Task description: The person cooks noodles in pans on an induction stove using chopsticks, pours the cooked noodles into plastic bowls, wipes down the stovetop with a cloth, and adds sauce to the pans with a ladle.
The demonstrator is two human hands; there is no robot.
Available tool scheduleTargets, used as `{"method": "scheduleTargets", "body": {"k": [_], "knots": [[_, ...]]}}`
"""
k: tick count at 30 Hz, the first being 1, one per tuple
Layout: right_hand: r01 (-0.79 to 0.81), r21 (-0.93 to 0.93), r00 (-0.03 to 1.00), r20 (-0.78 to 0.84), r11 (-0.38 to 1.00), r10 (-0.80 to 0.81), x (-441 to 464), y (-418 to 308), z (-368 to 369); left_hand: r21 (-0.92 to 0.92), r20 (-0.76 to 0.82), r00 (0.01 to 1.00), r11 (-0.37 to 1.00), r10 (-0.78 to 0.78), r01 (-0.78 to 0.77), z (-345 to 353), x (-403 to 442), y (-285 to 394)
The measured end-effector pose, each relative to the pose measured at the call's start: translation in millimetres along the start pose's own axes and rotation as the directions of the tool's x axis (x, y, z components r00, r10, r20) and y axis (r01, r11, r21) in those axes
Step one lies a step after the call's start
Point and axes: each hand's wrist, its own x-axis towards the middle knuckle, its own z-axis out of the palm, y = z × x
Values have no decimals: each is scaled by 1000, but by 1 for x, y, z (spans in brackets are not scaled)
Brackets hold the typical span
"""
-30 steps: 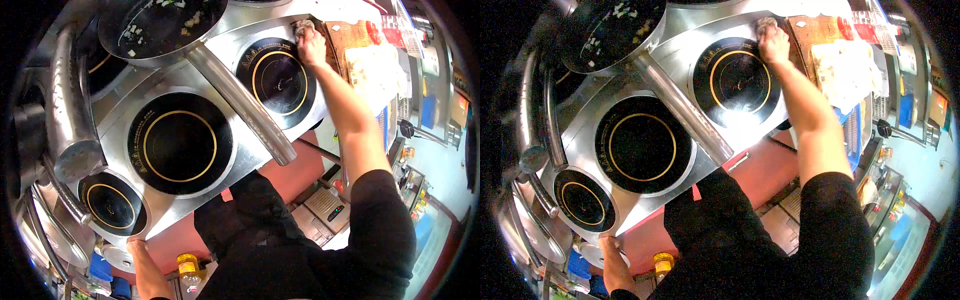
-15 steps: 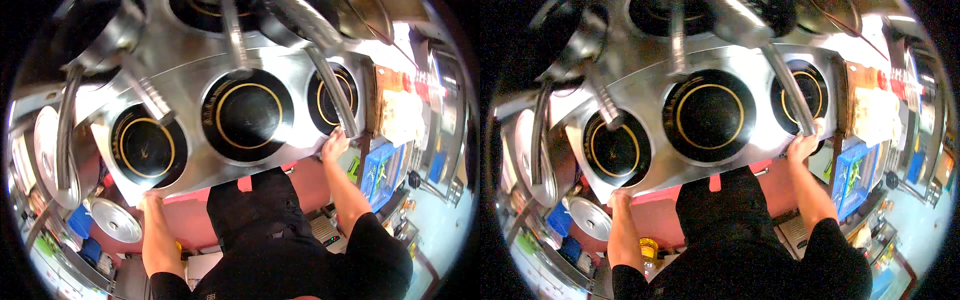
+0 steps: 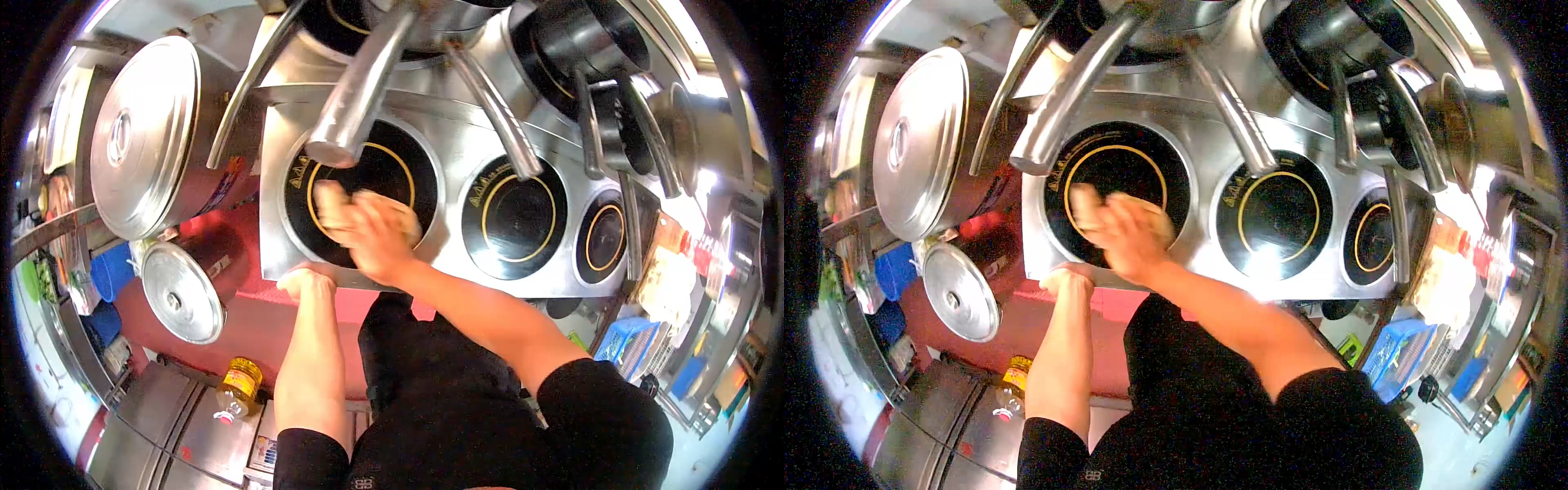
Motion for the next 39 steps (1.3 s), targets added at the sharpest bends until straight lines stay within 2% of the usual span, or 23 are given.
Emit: {"method": "scheduleTargets", "body": {"k": [4, 5, 8, 11, 12, 15, 16, 17, 18, 20, 21, 23, 25, 26, 27, 29, 31, 32, 34, 35, 36, 37, 39], "knots": [[209, 142, 978, -32, 968, -206, 112, -24, 69, -32, 105, 994, 999, -20, 24, 13, 28, -2], [187, 104, 973, 120, 977, -199, 131, -17, 80, -15, 106, 994, 1000, -17, 18, 12, 26, -3], [25, 439, 1000, -28, 898, -14, 156, 33, 85, -11, 93, 996, 1000, 16, -15, 9, 21, -6], [41, -118, 998, -45, 992, -46, 105, 106, -20, 5, 83, 997, 1000, -1, 1, 11, 21, -6], [16, -150, 993, 118, 989, 2, 76, 132, -71, 8, 84, 996, 1000, -6, 5, 10, 19, -6], [-523, -257, 838, 17, 812, 545, -15, 174, -194, 9, 99, 995, 1000, -26, 25, 7, 12, -3], [-299, -532, 953, -210, 792, 218, -83, 230, -214, 7, 109, 993, 999, -36, 36, 6, 9, -1], [-724, -465, 661, -259, 509, 704, -128, 270, -245, 8, 134, 989, 998, -55, 55, 3, 4, 1], [-885, -299, 464, -495, 358, 734, -165, 304, -258, -1, 144, 988, 999, -48, 48, 2, 1, 0], [-908, -326, 417, -662, 261, 622, -193, 321, -251, -23, 167, 986, 1000, -14, 18, 0, -4, 0], [-780, -555, 615, -597, 288, 515, -190, 322, -243, -24, 166, 986, 1000, -12, 16, 4, -3, 0], [-896, -350, 438, -587, 274, 681, -104, 240, -193, -20, 107, 994, 1000, -6, 9, 7, 4, -1], [-740, -378, 673, -428, 557, 604, -43, 165, -104, -15, 86, 996, 1000, 4, -3, 8, 7, -2], [-512, -455, 859, -267, 728, 437, -25, 136, -59, -9, 63, 998, 1000, -19, 20, 10, 12, -2], [-374, -363, 927, -167, 853, 336, 5, 76, -42, -12, 59, 998, 1000, -20, 20, 9, 15, -1], [-267, 214, 964, 47, 940, 263, 25, 14, 17, -9, 64, 998, 1000, -13, 14, 9, 16, -3], [166, 206, 985, 17, 964, -173, -14, -38, 46, -5, 69, 998, 1000, -5, 5, 9, 15, -4], [51, 226, 987, 140, 973, -84, -29, -48, 28, -2, 70, 998, 1000, -1, 1, 8, 14, -4], [136, 229, 973, 154, 964, -174, -71, -18, 13, -6, 70, 998, 1000, -5, 5, 9, 12, -7], [-5, 172, 831, 549, 985, -92, -79, -6, -31, -7, 66, 998, 1000, -20, 20, 9, 13, -7], [84, 157, 938, 320, 984, -131, -101, 20, -50, -5, 68, 997, 1000, -29, 30, 9, 12, -5], [-323, 157, 908, 331, 933, 259, -83, 27, -95, -5, 72, 997, 999, -41, 42, 7, 11, -3], [-284, 84, 952, 139, 955, 271, -129, 81, -132, 5, 72, 995, 998, -66, 66, 5, 14, 0]]}}
